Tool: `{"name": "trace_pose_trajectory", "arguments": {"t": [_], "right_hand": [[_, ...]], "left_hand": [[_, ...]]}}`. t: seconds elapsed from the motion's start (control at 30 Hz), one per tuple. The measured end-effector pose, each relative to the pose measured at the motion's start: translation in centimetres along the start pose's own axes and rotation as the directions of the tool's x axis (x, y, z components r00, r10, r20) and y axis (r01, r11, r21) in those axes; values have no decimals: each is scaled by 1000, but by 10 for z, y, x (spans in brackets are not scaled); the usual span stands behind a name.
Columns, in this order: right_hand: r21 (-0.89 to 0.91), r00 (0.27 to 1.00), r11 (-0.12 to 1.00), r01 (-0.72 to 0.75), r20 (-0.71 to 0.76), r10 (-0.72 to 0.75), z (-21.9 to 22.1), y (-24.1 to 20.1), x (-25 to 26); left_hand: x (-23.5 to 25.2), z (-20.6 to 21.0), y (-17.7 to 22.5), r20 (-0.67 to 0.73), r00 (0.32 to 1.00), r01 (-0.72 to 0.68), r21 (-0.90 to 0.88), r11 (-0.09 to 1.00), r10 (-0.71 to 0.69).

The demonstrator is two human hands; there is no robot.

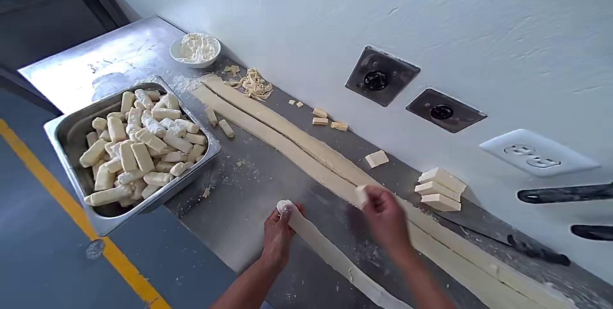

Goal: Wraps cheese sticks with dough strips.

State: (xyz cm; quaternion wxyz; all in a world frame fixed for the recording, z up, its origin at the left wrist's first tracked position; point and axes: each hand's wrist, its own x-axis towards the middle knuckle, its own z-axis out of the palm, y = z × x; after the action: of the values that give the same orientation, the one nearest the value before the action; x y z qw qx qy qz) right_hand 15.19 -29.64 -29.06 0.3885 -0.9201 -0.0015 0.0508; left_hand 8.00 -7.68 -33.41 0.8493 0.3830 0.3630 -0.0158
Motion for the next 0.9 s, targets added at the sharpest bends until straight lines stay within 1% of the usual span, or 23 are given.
{"name": "trace_pose_trajectory", "arguments": {"t": [0.03,0.1,0.13,0.2,0.23,0.3,0.43,0.47,0.5,0.53,0.57,0.6,0.63,0.67,0.7,0.73,0.77,0.8,0.83,0.87,0.9], "right_hand": [[64,995,994,93,23,-95,22,-11,-27],[165,971,957,237,6,-241,64,-29,-63],[187,957,939,289,-18,-291,81,-34,-71],[155,932,919,362,-76,-354,107,-37,-74],[123,926,918,376,-92,-367,116,-36,-71],[79,930,927,367,-60,-363,125,-34,-67],[29,941,941,337,-16,-337,130,-36,-66],[34,949,949,314,10,-315,129,-38,-65],[53,956,956,290,37,-292,127,-38,-64],[77,959,959,273,56,-277,125,-37,-63],[98,960,958,270,49,-275,125,-34,-61],[103,959,955,280,18,-283,125,-29,-62],[94,958,953,287,-18,-287,124,-25,-62],[69,957,954,291,-45,-288,120,-21,-63],[52,959,958,283,-45,-281,113,-16,-64],[46,963,962,269,-27,-268,105,-10,-66],[55,967,965,256,-4,-257,99,-6,-66],[81,968,967,241,45,-245,94,-4,-65],[123,963,967,223,127,-239,89,-6,-60],[177,940,963,202,240,-242,85,-11,-51],[234,896,959,161,372,-242,82,-18,-39]], "left_hand": [[2,-3,1,9,999,-32,27,999,32],[5,-6,3,12,998,-66,77,995,65],[5,-8,3,16,998,-68,98,993,67],[4,-9,4,19,998,-57,126,990,55],[5,-9,4,21,998,-64,142,988,62],[9,-11,10,15,993,-117,190,975,116],[18,-14,38,-81,955,-256,266,929,287],[16,-16,40,-53,940,-306,299,904,336],[13,-19,35,40,920,-380,343,859,391],[8,-24,24,189,878,-479,392,786,440],[4,-28,10,359,806,-591,435,680,471],[1,-33,-5,509,721,-691,473,547,471],[1,-36,-19,612,637,-771,509,383,468],[2,-38,-28,671,577,-810,543,221,466],[4,-38,-33,704,543,-816,572,87,458],[6,-38,-36,719,526,-806,591,-1,455],[8,-38,-37,725,512,-803,594,-41,461],[9,-37,-37,721,500,-809,587,-39,480],[10,-37,-34,704,491,-818,575,-5,513],[9,-36,-28,679,488,-828,558,46,548],[7,-33,-19,657,476,-839,538,77,585]]}}
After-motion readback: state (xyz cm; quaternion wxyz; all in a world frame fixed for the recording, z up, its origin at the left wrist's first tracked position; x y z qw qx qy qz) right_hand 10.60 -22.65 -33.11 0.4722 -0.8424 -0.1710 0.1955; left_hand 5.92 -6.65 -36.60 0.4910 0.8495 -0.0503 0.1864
